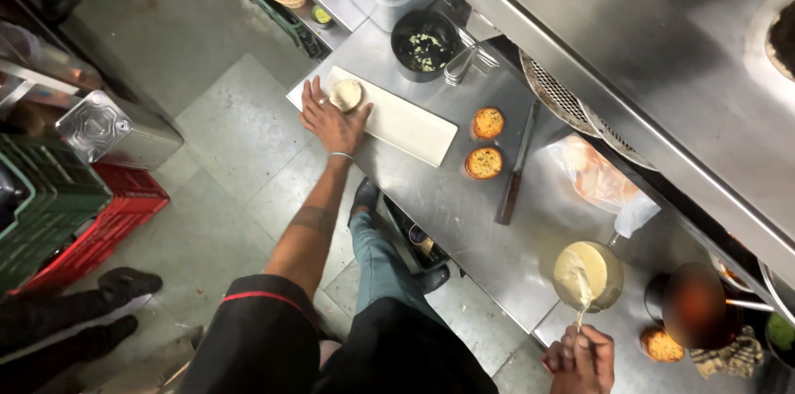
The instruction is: The person spreads a white creamy topping from a bowl onto fried round bases one at a time using a small spatula, placing each finished base on a long white serving plate. They then spoon a red chutney topping onto each base, add a green garnish, and carry the finished plate across the kitchen.
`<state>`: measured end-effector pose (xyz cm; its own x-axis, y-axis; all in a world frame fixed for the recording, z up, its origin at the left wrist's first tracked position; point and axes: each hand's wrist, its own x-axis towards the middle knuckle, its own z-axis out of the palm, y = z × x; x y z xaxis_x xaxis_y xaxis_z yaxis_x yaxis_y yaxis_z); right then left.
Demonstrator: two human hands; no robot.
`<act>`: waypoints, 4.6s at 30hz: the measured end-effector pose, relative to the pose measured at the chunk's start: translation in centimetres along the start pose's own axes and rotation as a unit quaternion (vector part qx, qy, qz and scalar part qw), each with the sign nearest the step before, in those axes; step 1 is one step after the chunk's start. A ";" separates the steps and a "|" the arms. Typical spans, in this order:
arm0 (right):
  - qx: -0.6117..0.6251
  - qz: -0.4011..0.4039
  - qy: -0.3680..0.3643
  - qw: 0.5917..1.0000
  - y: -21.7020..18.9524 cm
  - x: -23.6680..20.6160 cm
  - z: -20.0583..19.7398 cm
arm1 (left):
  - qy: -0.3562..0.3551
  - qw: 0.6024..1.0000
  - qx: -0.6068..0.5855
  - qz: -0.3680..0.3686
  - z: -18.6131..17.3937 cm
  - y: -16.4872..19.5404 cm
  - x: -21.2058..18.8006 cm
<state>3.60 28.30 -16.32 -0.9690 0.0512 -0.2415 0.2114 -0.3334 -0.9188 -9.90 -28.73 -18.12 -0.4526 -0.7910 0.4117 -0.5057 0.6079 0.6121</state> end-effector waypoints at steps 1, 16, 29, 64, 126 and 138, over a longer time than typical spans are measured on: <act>-0.006 0.010 0.014 1.000 -0.3 -0.1 0.6 | -0.034 0.999 -0.016 -0.004 0.0 -0.4 0.5; -0.165 0.019 0.106 0.980 -6.0 -1.3 5.2 | -0.207 0.971 -0.053 0.109 0.5 -1.9 -2.7; -0.485 -0.128 0.072 0.862 -3.6 0.1 -2.7 | -0.106 0.973 -0.170 0.119 -0.7 5.4 -8.3; -0.483 0.098 0.095 0.865 -2.5 12.4 -2.2 | -0.390 0.902 0.097 0.158 11.8 20.9 -11.3; -0.413 -0.169 0.048 0.894 -15.5 -1.8 2.8 | -0.669 0.331 -0.656 -0.112 -7.2 28.9 -25.9; -0.347 -0.175 0.051 0.920 -14.7 -3.7 2.0 | -0.628 0.164 -0.708 -0.278 -8.2 28.8 -26.4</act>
<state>3.86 31.16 -1.25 -0.9837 0.1408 0.1117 -0.0466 0.4003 -0.9152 -6.47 9.15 -5.80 -0.8694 0.4825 0.1062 -0.4510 -0.8628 0.2283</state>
